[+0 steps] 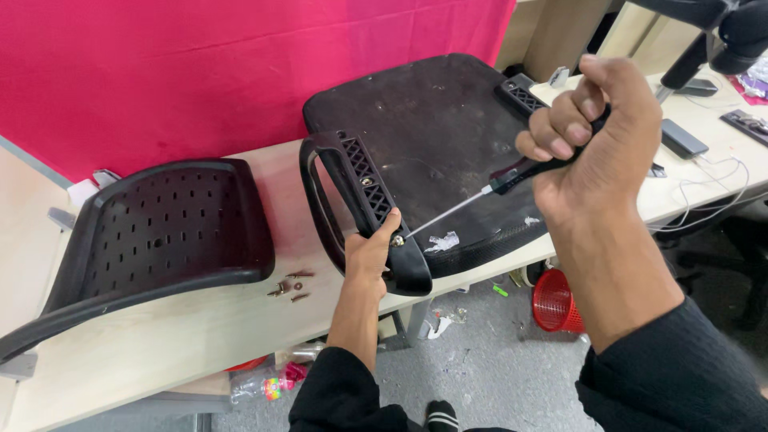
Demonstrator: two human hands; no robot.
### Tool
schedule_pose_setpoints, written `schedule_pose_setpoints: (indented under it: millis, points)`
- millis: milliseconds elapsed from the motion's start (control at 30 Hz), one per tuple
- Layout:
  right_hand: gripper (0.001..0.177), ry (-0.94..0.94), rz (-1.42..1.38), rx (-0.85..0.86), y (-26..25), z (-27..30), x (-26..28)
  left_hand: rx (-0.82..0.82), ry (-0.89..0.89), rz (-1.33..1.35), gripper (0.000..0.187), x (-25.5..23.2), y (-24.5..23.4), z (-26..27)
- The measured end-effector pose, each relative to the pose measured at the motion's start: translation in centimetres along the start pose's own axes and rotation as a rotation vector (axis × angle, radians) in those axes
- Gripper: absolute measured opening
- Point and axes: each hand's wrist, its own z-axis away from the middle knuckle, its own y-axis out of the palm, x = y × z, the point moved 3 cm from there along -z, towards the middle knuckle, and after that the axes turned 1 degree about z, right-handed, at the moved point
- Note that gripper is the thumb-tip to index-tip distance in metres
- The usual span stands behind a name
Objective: The person uses a screwdriver to remove screws from a black plastic chair seat and detaches the seat from the frame. The person then removes additional screws from the frame and separates the components on the workbench.
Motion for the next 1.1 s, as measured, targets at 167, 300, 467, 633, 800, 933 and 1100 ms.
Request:
schedule_pose_setpoints:
  millis: [167, 300, 467, 633, 800, 933, 1100]
  points:
    - [0.036, 0.001, 0.004, 0.010, 0.7, -0.5, -1.2, -0.041, -0.029, -0.075, 0.038, -0.7, 0.1, 0.6]
    - [0.038, 0.063, -0.024, 0.144, 1.2, -1.7, -1.7, -0.015, -0.007, -0.043, 0.041, -0.8, 0.2, 0.7]
    - [0.043, 0.099, 0.045, 0.470, 5.2, -4.1, -3.1, -0.018, 0.004, -0.044, 0.043, -0.5, 0.2, 0.6]
    - [0.030, -0.432, 0.588, 0.581, 9.8, -3.1, -3.6, -0.066, -0.076, -0.080, 0.043, -1.1, 0.3, -0.2]
    - [0.021, -0.457, 0.811, 0.455, 10.2, -1.4, -3.4, -0.076, -0.098, -0.086, 0.043, -1.0, 0.4, -1.3]
    - [0.025, -0.391, 0.792, 0.452, 9.9, -0.9, -2.5, -0.064, -0.085, -0.026, 0.044, -0.9, 0.4, -1.1]
    - [0.029, -0.254, 0.751, 0.566, 10.7, -1.2, -2.7, -0.126, -0.113, -0.055, 0.054, -0.6, 0.3, -0.2]
